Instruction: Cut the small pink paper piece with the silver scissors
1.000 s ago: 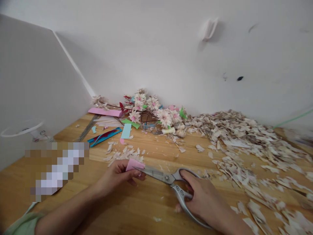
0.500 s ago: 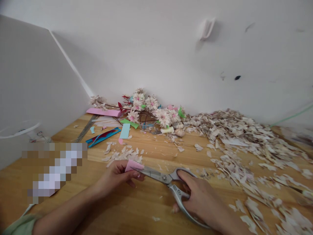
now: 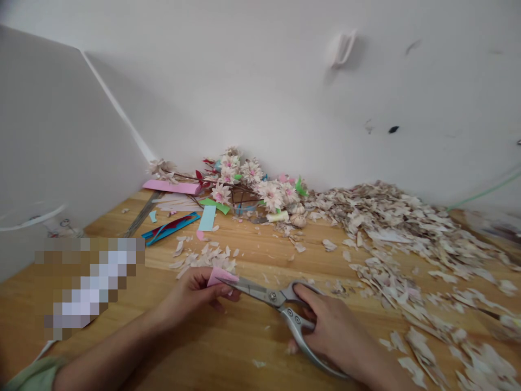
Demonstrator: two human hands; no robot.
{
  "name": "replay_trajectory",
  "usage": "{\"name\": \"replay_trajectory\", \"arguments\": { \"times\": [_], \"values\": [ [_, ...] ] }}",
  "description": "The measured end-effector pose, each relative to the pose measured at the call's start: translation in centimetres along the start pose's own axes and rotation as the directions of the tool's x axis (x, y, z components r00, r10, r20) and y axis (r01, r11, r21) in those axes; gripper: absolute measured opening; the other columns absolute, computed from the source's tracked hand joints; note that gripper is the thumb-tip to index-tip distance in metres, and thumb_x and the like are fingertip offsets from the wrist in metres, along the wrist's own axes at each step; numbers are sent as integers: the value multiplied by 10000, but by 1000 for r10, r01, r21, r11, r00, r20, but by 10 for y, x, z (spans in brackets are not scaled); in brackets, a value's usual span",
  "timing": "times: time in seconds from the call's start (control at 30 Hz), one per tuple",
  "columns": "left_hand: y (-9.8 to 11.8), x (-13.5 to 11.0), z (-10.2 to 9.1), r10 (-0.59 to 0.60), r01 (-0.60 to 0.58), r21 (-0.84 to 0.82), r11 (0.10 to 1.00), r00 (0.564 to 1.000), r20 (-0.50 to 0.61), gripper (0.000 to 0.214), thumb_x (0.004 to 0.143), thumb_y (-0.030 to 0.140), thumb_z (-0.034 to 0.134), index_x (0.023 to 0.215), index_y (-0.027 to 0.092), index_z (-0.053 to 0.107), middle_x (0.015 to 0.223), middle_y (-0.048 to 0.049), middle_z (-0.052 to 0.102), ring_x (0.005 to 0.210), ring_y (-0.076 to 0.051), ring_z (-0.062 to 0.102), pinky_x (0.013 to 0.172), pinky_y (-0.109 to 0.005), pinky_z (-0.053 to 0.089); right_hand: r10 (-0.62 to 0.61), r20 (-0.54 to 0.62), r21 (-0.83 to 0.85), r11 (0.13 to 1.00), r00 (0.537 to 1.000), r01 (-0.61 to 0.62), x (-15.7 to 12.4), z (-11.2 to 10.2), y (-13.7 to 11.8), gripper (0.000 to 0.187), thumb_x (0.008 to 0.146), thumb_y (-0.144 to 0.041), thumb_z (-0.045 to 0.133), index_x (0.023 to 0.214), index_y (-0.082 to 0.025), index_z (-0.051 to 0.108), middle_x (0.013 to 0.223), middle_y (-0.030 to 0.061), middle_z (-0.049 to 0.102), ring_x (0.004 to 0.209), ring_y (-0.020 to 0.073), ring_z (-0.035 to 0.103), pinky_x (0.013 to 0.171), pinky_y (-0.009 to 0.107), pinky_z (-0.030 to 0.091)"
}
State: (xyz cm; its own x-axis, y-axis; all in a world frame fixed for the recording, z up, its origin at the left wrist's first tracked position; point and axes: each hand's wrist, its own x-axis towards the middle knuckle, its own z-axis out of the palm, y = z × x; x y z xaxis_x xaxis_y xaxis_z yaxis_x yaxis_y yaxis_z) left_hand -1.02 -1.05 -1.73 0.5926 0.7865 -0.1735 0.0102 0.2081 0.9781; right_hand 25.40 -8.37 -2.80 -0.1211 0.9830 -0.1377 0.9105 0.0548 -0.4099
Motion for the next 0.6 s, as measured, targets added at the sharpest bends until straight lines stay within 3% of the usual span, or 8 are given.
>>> {"name": "replay_trajectory", "arguments": {
  "times": [0.33, 0.6],
  "values": [
    [4, -1, 0, 9, -9, 0, 1000, 1000, 4, 245, 683, 345, 684, 845, 163, 700, 810, -52, 731, 803, -182, 680, 556, -209, 518, 58, 40, -16, 998, 998, -57, 2, -7, -12, 380, 535, -355, 761, 772, -237, 489, 630, -48, 575, 574, 156, 470, 521, 236, 312],
    [5, -1, 1, 4, -4, 15, 1000, 1000, -15, 250, 675, 348, 685, 834, 157, 702, 795, -59, 732, 796, -186, 680, 551, -210, 516, 51, 44, 25, 998, 998, -52, 2, -5, -9, 362, 535, -315, 758, 764, -238, 489, 628, -54, 573, 571, 147, 454, 524, 228, 322]
  ]
}}
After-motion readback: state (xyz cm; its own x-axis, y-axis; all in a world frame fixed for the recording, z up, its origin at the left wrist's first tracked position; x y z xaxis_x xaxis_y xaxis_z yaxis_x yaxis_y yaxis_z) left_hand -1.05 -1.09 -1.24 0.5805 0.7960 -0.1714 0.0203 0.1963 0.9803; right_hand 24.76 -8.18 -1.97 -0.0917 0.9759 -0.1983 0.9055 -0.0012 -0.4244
